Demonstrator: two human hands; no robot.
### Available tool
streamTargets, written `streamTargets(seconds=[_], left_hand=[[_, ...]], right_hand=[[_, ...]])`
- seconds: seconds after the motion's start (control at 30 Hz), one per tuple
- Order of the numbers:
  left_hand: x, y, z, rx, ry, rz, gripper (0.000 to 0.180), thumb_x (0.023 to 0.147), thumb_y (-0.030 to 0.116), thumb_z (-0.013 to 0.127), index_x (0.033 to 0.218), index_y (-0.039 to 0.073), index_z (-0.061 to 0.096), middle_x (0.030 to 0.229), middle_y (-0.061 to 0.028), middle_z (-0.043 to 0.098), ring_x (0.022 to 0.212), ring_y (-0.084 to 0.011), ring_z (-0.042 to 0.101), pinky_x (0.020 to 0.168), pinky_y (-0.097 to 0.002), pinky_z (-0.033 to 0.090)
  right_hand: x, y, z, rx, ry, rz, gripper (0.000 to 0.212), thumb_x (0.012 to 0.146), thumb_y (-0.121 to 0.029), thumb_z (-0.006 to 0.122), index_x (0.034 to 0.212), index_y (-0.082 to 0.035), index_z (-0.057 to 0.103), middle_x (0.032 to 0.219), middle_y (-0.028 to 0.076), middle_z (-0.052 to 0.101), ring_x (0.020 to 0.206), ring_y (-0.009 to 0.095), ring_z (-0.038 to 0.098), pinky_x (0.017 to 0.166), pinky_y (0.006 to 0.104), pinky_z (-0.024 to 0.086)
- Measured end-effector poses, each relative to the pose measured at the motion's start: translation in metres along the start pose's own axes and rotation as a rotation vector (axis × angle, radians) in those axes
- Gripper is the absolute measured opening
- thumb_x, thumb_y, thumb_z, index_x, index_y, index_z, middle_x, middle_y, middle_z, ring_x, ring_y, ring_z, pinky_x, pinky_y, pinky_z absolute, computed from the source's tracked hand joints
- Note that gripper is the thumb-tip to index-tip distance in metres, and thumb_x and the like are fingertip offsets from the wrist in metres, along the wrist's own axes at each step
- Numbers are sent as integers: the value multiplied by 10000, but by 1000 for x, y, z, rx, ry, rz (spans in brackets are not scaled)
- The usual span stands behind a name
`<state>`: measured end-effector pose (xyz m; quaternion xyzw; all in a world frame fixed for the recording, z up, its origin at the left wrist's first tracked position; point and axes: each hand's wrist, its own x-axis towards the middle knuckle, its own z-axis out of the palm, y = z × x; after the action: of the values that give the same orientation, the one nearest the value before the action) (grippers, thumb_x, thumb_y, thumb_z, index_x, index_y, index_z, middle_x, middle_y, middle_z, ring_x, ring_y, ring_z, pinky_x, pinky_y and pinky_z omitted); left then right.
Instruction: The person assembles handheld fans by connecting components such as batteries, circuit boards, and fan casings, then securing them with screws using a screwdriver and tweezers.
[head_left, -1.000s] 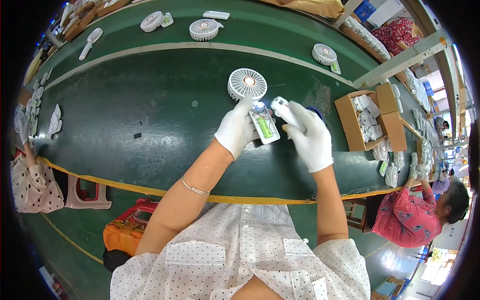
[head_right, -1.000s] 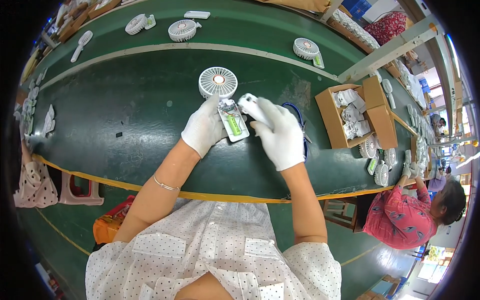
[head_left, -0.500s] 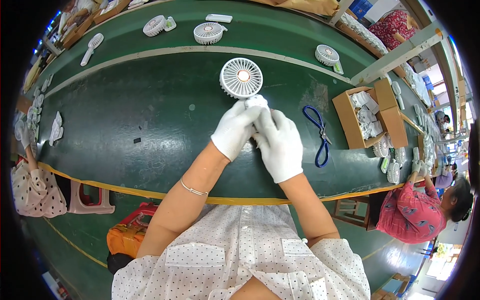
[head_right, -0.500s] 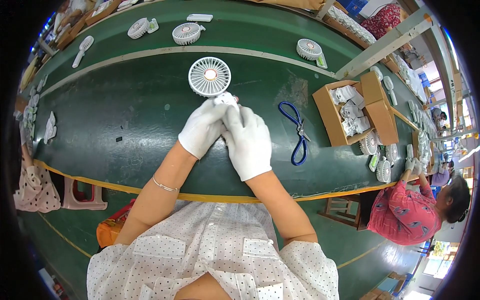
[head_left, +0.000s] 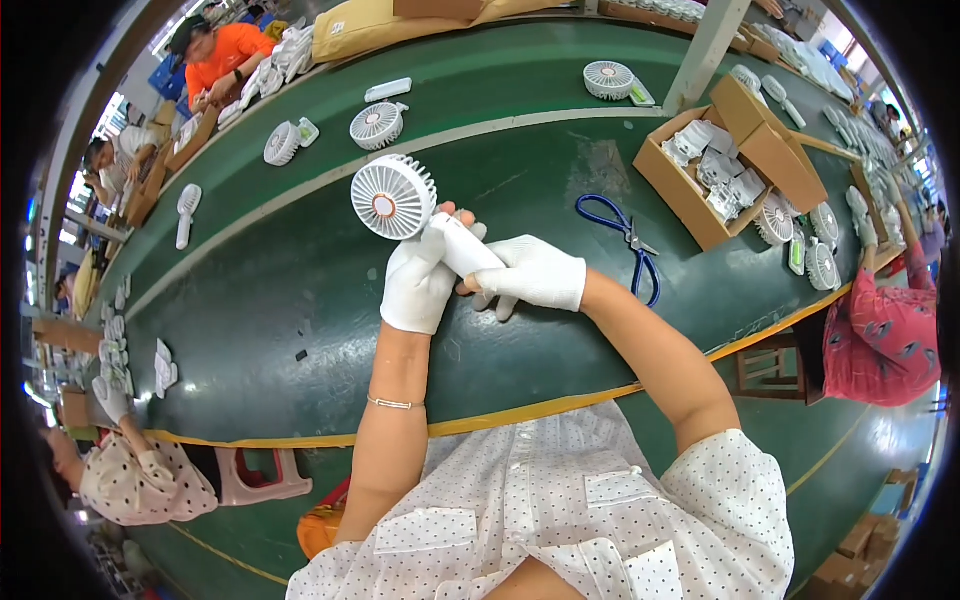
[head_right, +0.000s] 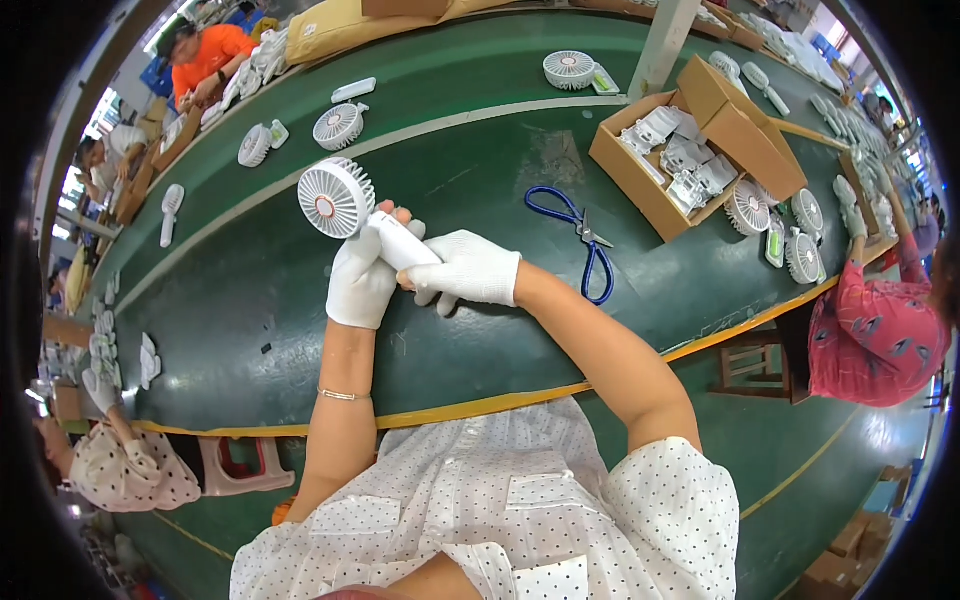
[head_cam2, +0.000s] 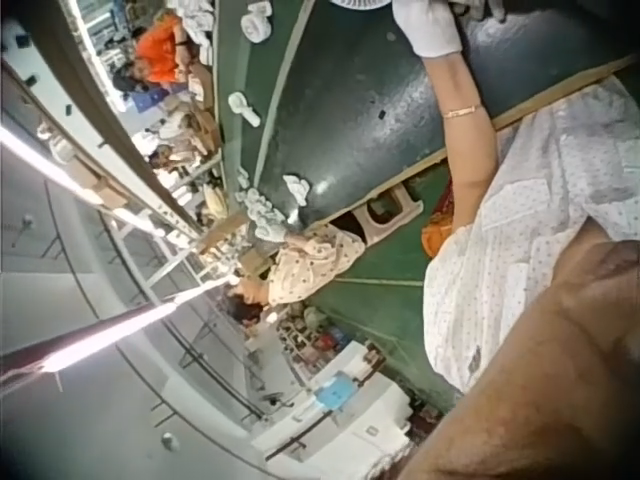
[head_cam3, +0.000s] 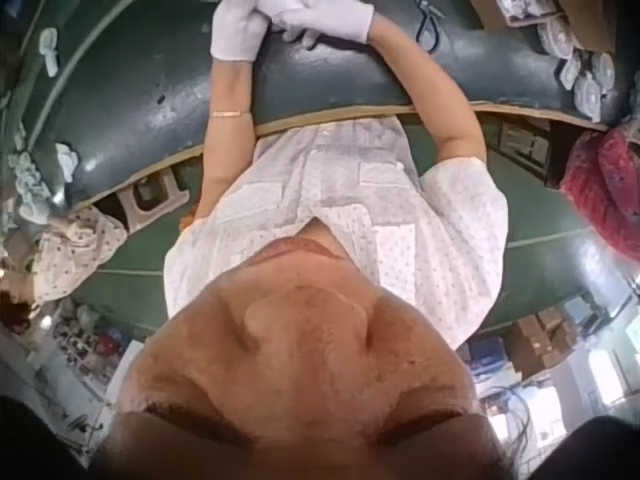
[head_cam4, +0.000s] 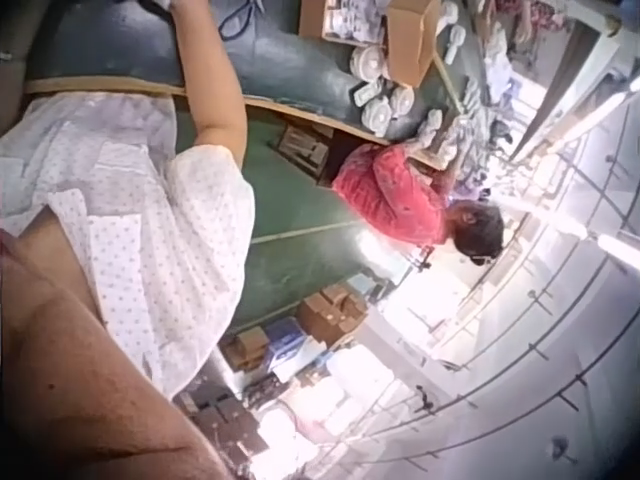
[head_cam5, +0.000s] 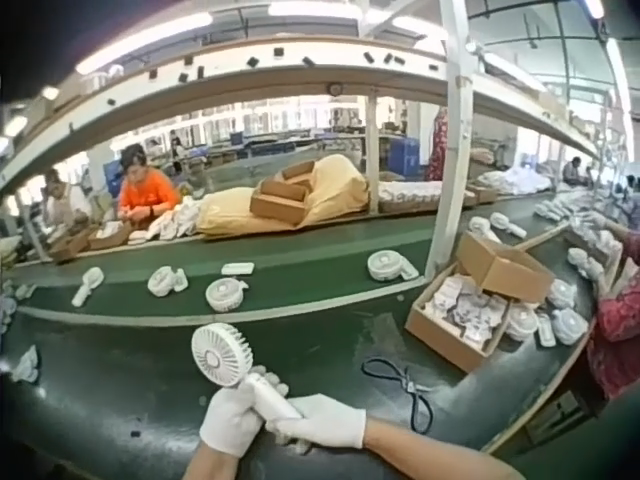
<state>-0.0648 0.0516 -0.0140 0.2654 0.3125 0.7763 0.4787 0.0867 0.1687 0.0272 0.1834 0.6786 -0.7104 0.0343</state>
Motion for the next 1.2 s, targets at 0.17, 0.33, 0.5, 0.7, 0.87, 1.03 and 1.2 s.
streamTargets(seconds=[0.17,0.33,0.5,0.7,0.87,1.03,1.2], left_hand=[[-5,3,15,124,-29,-71,661,881,343,767,1340,-14,453,1194,-164,614,1119,-312,622,992,-448,503],[-8,1,10,144,-39,-91,643,900,330,746,1353,-11,443,1209,-168,609,1122,-326,624,1015,-460,494],[-8,-5,44,-21,-27,-135,738,946,405,669,1489,41,326,1291,-175,556,1174,-335,590,1032,-471,484],[5,-11,18,-15,3,-229,617,990,452,590,1430,59,410,1117,-124,595,1037,-236,612,904,-389,525],[72,-11,33,544,297,-393,472,941,519,643,1154,107,554,811,-30,576,590,-132,539,489,-267,436],[181,-17,20,803,313,-195,553,930,489,666,1229,42,537,1011,-97,614,785,-203,604,612,-320,499],[241,-37,58,1756,303,475,544,934,223,655,1390,-7,470,1366,-190,511,1234,-271,553,1012,-384,481]], right_hand=[[-10,5,8,-118,94,21,336,858,-384,681,857,-49,667,708,51,662,544,127,605,512,259,491],[-12,7,14,-102,124,5,360,870,-404,681,826,-48,644,666,33,648,482,98,556,436,243,442],[-10,24,0,281,-51,-14,509,931,-520,589,912,-13,628,709,105,668,492,149,590,425,268,472],[-1,32,6,648,-157,65,749,971,-676,423,1105,44,580,780,162,644,498,157,522,403,298,440],[-6,31,2,604,45,-30,641,1014,-566,453,1143,42,612,791,98,666,565,143,589,463,262,474],[-6,25,-2,563,58,-47,468,1006,-434,526,1096,10,647,808,94,678,570,141,588,475,270,471],[-10,19,-9,394,-23,-38,431,960,-377,530,1064,22,654,870,156,702,654,219,660,515,330,536]])
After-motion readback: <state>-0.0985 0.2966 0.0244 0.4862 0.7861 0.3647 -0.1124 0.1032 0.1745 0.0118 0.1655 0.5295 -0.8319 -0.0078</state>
